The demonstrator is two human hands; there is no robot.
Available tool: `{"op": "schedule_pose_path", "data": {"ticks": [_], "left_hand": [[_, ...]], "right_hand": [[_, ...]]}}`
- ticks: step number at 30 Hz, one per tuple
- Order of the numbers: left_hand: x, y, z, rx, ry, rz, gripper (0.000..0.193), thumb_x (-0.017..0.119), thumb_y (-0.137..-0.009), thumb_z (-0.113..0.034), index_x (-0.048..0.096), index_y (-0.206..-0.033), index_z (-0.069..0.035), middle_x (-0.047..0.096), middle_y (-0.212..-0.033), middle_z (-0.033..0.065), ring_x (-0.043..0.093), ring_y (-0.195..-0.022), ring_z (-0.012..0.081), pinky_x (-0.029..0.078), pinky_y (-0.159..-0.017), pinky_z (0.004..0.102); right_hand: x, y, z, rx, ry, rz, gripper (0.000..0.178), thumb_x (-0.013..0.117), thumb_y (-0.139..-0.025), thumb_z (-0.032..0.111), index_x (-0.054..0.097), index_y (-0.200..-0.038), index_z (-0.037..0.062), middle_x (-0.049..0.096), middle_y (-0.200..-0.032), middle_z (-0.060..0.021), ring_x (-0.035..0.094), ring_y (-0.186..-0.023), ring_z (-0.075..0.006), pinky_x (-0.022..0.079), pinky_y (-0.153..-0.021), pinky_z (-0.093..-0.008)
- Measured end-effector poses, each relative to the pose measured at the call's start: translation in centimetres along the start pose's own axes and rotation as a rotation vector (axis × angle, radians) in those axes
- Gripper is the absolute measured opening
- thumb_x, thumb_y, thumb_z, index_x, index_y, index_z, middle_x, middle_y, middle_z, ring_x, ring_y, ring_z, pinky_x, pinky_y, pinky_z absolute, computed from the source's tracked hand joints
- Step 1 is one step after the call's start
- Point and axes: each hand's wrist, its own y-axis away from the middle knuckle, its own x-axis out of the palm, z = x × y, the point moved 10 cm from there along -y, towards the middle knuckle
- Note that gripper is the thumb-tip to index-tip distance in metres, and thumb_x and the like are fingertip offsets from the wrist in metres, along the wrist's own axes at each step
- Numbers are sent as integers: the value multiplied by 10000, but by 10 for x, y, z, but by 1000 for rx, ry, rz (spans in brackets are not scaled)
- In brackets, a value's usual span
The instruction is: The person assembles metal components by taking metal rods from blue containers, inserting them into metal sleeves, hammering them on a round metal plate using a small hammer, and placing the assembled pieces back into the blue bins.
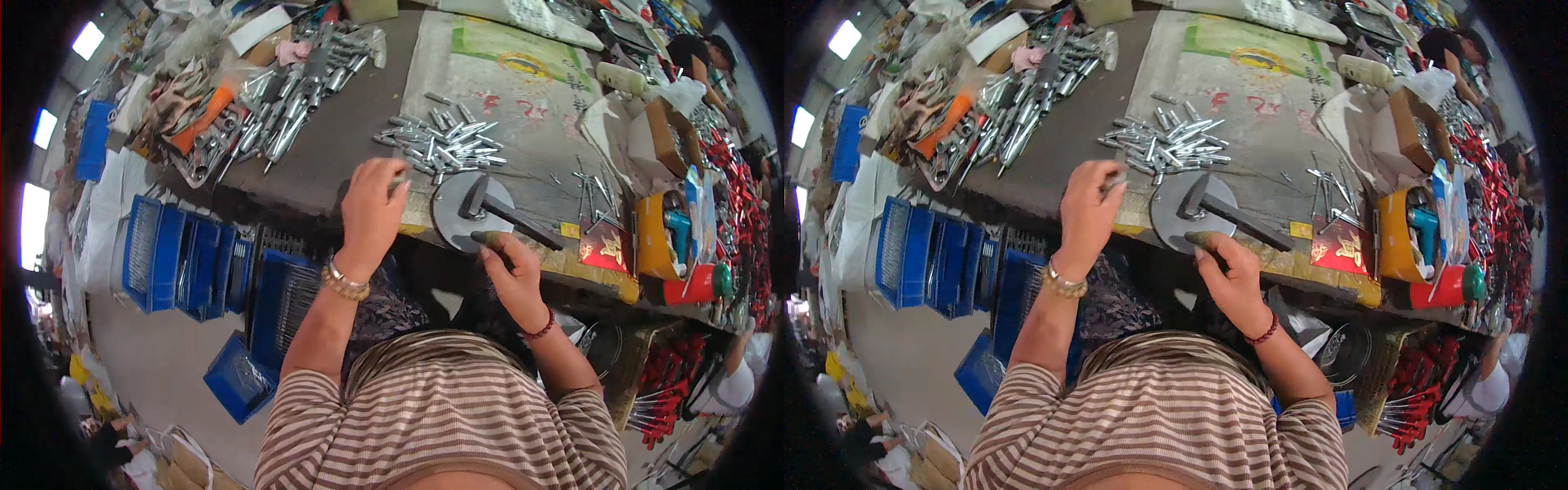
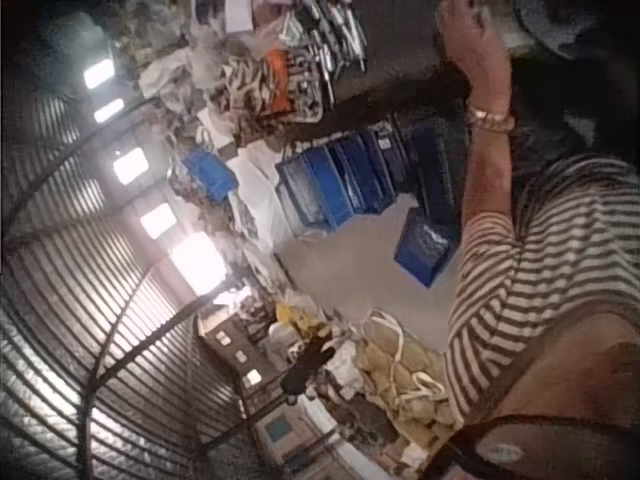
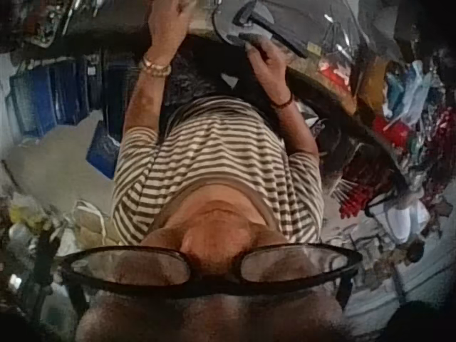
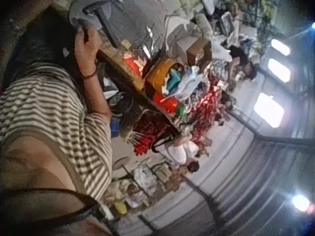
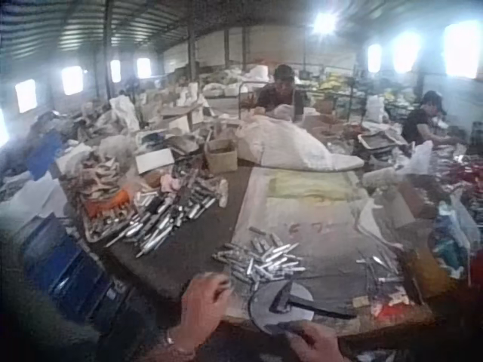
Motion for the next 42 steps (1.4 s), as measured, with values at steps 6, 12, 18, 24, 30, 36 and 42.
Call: {"op": "schedule_pose_path", "data": {"ticks": [6,12,18,24,30,36,42], "left_hand": [[58,-32,-40,427,-329,229,264,780,-782,-64,760,-1034,-143,613,-1059,58,598,-1070,281,537,-881,417],[56,-35,-50,506,-277,252,216,753,-809,-59,747,-1021,-105,629,-1078,71,608,-1054,297,520,-876,418],[43,-11,-72,399,-83,236,175,731,-873,-75,689,-1040,-42,669,-1018,103,633,-984,322,523,-839,414],[56,20,-86,409,-165,400,155,737,-882,-96,682,-1017,-40,676,-961,114,631,-915,330,514,-790,422],[65,35,-75,412,-169,444,149,773,-833,-92,702,-953,-38,659,-948,108,604,-939,330,493,-824,429],[57,35,-60,294,-135,389,143,778,-820,-74,715,-937,-23,643,-972,102,606,-959,303,500,-829,399],[58,39,-48,174,-90,388,163,782,-840,-77,728,-981,-15,633,-980,88,617,-960,279,503,-823,371]], "right_hand": [[-24,13,4,64,-116,40,144,669,-950,44,713,-1072,-17,705,-874,-102,633,-737,-146,503,-669,-299],[-64,15,15,-136,150,-64,169,706,-915,55,696,-1074,-3,661,-887,-131,642,-758,-267,515,-683,-331],[-146,-23,-23,-21,545,-395,297,739,-854,85,628,-1124,38,661,-950,-162,678,-830,-382,543,-694,-452],[-158,-66,-61,64,989,-344,360,709,-837,69,545,-1158,62,674,-955,-197,710,-867,-404,579,-713,-490],[-157,-61,-66,169,1062,-249,332,704,-822,46,559,-1120,48,676,-992,-189,705,-909,-399,579,-742,-479],[-119,-40,-11,-15,694,-150,199,721,-786,46,648,-971,39,630,-964,-149,646,-940,-377,533,-811,-467],[-37,-21,39,-373,450,70,206,700,-773,16,681,-974,55,606,-928,-118,629,-898,-350,526,-779,-467]]}}
